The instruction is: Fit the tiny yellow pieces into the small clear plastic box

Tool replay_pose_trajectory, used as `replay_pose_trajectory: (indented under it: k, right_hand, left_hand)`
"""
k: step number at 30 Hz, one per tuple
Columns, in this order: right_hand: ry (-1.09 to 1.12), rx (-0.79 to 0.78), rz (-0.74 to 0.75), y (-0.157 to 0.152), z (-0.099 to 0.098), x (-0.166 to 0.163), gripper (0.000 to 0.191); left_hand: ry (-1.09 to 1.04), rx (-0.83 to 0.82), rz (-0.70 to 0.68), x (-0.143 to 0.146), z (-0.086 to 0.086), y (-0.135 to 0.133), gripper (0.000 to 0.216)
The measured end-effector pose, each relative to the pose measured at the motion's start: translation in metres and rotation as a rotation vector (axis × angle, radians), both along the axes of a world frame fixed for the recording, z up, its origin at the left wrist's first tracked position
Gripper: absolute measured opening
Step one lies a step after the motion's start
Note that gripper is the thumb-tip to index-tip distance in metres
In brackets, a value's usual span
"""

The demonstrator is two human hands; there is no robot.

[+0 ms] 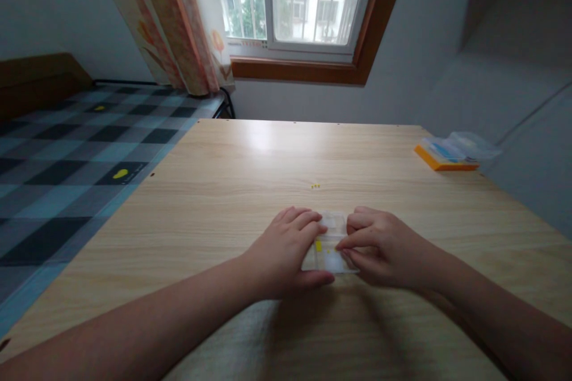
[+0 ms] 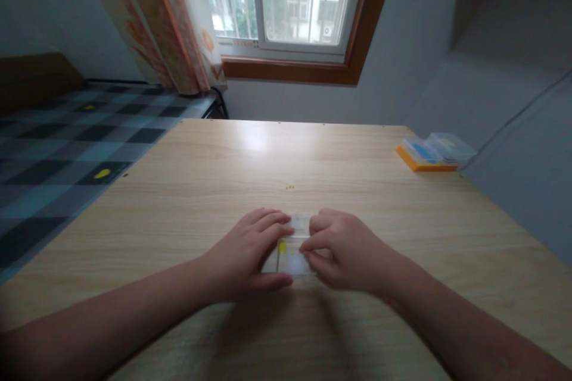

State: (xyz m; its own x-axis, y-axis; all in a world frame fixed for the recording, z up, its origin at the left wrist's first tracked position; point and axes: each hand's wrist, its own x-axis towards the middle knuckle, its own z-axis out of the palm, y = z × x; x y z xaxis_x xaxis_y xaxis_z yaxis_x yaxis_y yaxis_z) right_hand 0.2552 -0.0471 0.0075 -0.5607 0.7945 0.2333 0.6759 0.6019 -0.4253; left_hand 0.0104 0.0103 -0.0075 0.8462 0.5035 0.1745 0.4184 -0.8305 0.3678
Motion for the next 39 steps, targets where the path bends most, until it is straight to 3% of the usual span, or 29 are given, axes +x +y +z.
replay_pose_trajectory:
  k: [14, 39]
  right_hand:
    - [-0.019, 0.121, 0.001, -0.003, -0.005, -0.012, 0.024]
    - [-0.089, 0.051, -0.04, -0.002, -0.009, -0.018, 0.025]
  left_hand:
    - [-0.037, -0.007, -0.016, 0.001, -0.001, 0.001, 0.069]
    - [-0.022, 0.01, -0.019, 0.001, 0.0, 0.002, 0.064]
